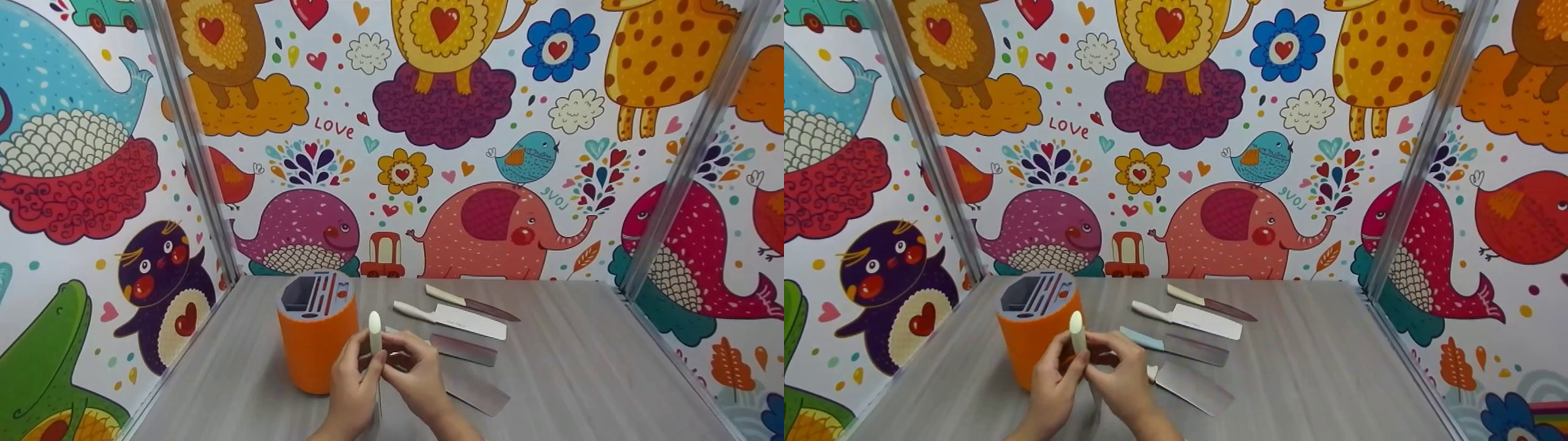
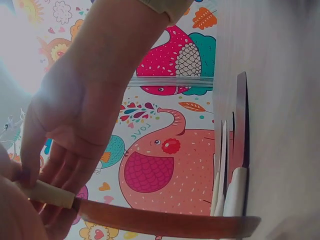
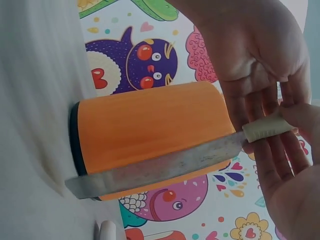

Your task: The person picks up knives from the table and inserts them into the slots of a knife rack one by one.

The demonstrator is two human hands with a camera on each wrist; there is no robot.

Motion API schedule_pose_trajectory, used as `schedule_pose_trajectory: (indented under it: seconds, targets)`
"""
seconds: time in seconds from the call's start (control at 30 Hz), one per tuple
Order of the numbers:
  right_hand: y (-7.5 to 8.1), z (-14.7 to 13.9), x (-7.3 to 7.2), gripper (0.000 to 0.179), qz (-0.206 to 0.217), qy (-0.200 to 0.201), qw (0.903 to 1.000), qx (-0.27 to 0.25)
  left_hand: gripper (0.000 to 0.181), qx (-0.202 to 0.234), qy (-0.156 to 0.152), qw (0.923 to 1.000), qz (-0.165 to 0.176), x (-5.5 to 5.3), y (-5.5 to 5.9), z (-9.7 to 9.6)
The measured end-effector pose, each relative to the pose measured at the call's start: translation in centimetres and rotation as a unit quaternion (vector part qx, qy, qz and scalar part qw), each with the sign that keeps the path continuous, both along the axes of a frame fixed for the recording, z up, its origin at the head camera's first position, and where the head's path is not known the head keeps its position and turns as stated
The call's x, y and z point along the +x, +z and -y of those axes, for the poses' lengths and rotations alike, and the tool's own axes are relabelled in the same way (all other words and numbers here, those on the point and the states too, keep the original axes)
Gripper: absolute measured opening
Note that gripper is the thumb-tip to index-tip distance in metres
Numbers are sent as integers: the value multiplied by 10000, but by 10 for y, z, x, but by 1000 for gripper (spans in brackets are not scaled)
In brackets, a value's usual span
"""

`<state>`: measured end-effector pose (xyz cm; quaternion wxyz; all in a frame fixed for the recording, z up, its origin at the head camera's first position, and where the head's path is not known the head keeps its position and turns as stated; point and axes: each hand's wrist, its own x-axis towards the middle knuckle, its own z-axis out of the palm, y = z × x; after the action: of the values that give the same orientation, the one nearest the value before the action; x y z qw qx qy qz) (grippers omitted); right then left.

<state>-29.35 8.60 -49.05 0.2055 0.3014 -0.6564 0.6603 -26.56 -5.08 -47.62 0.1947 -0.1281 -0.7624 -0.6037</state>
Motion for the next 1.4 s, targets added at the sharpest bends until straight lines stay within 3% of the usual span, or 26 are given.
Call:
schedule_pose_trajectory:
  seconds: [0.13, 0.23, 0.37, 0.53, 0.7, 0.8, 1.0, 1.2, 1.4]
  targets:
    - [-2, 6, -1, 30, 221, 49, 9997, -6, 36, -59, 159, 9998, 94, -1, 0, 8]
    - [-4, 9, -7, 31, 176, 362, 9991, -150, 38, -44, 177, 9996, 227, -2, 3, 15]
    - [-11, 6, -29, 33, -3, 717, 9969, -332, 38, 98, 241, 9995, 184, -7, 11, 20]
    - [-27, -6, -58, 36, 510, 5, 9978, -417, 35, 307, 318, 9990, -115, -17, 16, 19]
    - [-50, -2, -73, 54, 1303, -412, 9895, -463, 32, 315, 574, 9975, -256, -16, 20, 23]
    - [-62, 5, -76, 61, 1653, -359, 9839, -574, 34, 317, 677, 9968, -294, -15, 23, 25]
    - [-77, 19, -75, 70, 1918, 60, 9804, -451, 42, 267, 601, 9978, 8, -7, 31, 32]
    - [-81, 32, -76, 82, 2051, 664, 9764, 100, 42, 170, 624, 9976, -238, -3, 36, 45]
    - [-87, 36, -79, 88, 2179, 631, 9735, 288, 41, 436, 365, 9982, -172, 0, 43, 53]
